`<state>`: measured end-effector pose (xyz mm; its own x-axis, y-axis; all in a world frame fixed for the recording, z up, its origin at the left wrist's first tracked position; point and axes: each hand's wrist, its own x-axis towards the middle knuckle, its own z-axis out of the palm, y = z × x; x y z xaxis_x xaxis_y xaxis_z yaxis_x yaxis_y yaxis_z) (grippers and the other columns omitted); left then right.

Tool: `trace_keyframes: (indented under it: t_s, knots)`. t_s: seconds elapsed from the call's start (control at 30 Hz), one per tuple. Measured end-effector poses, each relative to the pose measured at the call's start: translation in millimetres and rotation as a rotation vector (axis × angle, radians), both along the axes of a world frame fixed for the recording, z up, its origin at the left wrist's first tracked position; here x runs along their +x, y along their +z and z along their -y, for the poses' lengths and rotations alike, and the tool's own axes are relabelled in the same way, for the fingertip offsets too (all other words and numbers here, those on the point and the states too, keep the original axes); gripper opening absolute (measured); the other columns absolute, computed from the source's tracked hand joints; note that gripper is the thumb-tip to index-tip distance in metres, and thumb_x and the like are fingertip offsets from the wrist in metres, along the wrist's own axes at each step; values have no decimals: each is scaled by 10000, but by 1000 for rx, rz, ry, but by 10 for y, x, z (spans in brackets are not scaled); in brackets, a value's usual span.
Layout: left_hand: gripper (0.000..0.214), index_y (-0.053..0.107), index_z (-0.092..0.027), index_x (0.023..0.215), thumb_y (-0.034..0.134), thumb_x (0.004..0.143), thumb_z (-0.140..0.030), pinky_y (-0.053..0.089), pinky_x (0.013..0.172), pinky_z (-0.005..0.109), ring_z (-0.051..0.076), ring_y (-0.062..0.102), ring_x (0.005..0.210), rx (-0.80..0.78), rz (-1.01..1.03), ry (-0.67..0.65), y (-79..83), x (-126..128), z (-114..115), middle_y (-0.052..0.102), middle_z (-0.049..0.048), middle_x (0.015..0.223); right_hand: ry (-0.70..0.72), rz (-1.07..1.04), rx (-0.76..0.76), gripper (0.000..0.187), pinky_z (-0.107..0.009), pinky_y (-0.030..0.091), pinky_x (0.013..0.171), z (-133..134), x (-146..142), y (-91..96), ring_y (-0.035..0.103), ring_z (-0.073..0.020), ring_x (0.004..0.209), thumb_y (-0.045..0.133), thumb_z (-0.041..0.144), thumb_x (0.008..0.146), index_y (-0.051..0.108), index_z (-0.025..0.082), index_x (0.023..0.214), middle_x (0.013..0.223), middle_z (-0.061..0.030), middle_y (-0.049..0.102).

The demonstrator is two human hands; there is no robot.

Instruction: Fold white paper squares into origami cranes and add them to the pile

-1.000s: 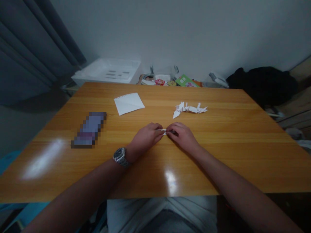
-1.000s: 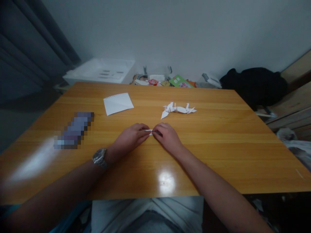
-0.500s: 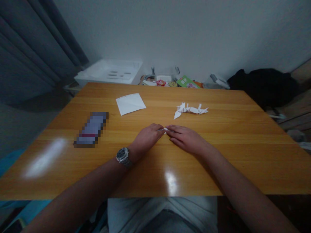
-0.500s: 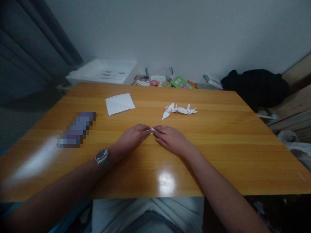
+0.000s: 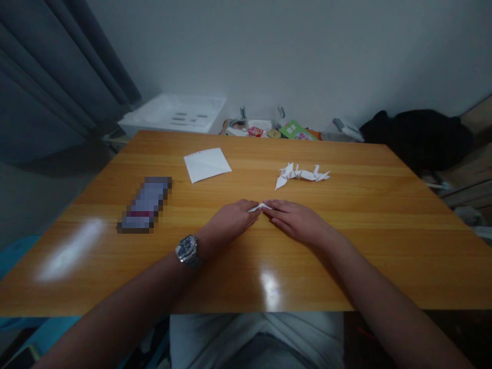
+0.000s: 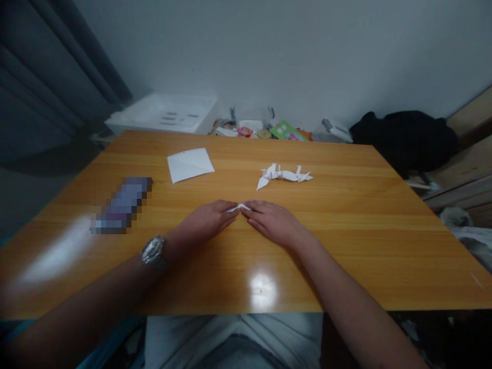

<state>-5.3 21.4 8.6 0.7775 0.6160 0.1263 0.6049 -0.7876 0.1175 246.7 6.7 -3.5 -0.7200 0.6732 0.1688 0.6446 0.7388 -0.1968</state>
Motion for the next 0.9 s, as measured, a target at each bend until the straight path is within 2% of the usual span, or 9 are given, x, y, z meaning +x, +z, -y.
trace_keyframes:
  t_s: [0.37,0.57,0.73,0.9]
  knots:
    - [330,607,-161,1317,425,1052,-239,531,986,387,241,648,1136,21,29,-10,97,-50,49,673,122,1277,-12,-9,-8,409,-508,418,1172,7,4,25,513,-281,1403,481,245,1038,596,224,1430,1534,-123,527]
    - [361,601,-176,1350,409,1060,-273,542,973,390,247,658,1166,34,2,-11,73,-107,30,662,119,1341,-16,3,-49,428,-508,397,1194,-12,79,33,498,-269,1420,490,213,1023,589,244,1437,1553,-92,502]
    - [387,576,-191,1399,436,1052,-293,519,1029,401,251,626,1249,21,-13,-33,41,-149,3,602,102,1446,3,0,-109,436,-482,387,1207,-13,108,45,478,-258,1436,462,210,1027,580,181,1446,1561,-119,474]
    - [404,568,-208,1423,444,1054,-318,505,1057,405,250,614,1278,-10,-21,-30,31,-172,-27,583,83,1476,-7,-52,-154,430,-482,390,1206,-24,130,33,477,-241,1437,469,234,1024,589,211,1436,1561,-90,475]
